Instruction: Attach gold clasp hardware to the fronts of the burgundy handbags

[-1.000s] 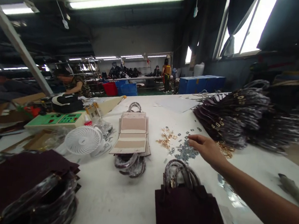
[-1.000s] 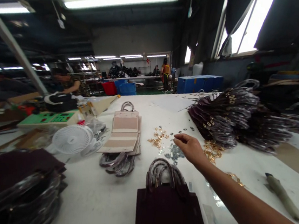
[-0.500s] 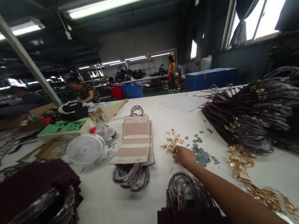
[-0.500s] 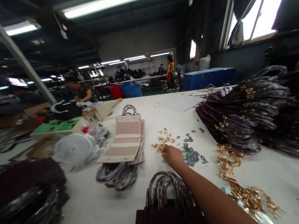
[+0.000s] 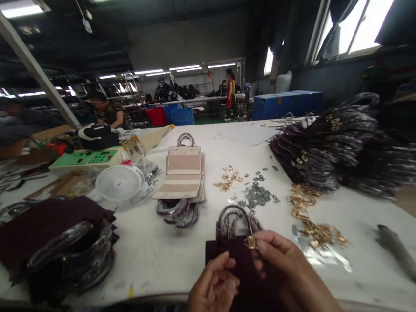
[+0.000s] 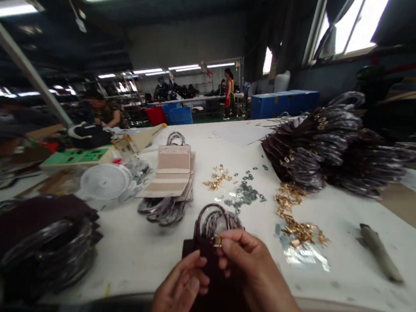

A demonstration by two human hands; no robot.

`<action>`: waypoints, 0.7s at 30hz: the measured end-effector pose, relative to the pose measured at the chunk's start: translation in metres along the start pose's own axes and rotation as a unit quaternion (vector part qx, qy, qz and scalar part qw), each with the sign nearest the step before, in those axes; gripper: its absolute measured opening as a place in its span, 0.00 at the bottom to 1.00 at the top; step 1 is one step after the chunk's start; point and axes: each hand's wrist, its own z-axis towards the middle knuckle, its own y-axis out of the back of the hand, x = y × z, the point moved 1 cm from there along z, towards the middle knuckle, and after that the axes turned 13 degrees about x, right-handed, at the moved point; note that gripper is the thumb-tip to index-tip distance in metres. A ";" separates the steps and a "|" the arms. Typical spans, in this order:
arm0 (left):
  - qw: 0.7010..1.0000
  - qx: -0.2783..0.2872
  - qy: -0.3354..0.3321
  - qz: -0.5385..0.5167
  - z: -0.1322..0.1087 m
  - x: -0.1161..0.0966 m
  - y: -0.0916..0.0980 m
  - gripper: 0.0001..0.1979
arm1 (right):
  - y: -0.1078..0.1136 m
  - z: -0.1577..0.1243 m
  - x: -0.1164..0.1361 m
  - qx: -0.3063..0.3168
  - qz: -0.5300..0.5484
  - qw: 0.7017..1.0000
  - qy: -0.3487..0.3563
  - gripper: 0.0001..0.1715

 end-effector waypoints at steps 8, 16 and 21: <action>0.994 0.096 -0.015 0.057 -0.042 0.019 -0.020 0.10 | -0.004 -0.090 -0.080 -0.035 0.065 0.996 -0.054 0.20; 0.987 0.056 0.004 0.152 -0.070 0.027 -0.012 0.10 | 0.001 -0.112 -0.081 -0.057 -0.324 0.939 0.097 0.09; 0.982 0.078 -0.008 0.172 -0.070 0.025 -0.014 0.10 | 0.001 -0.117 -0.082 -0.026 -0.325 0.943 0.067 0.09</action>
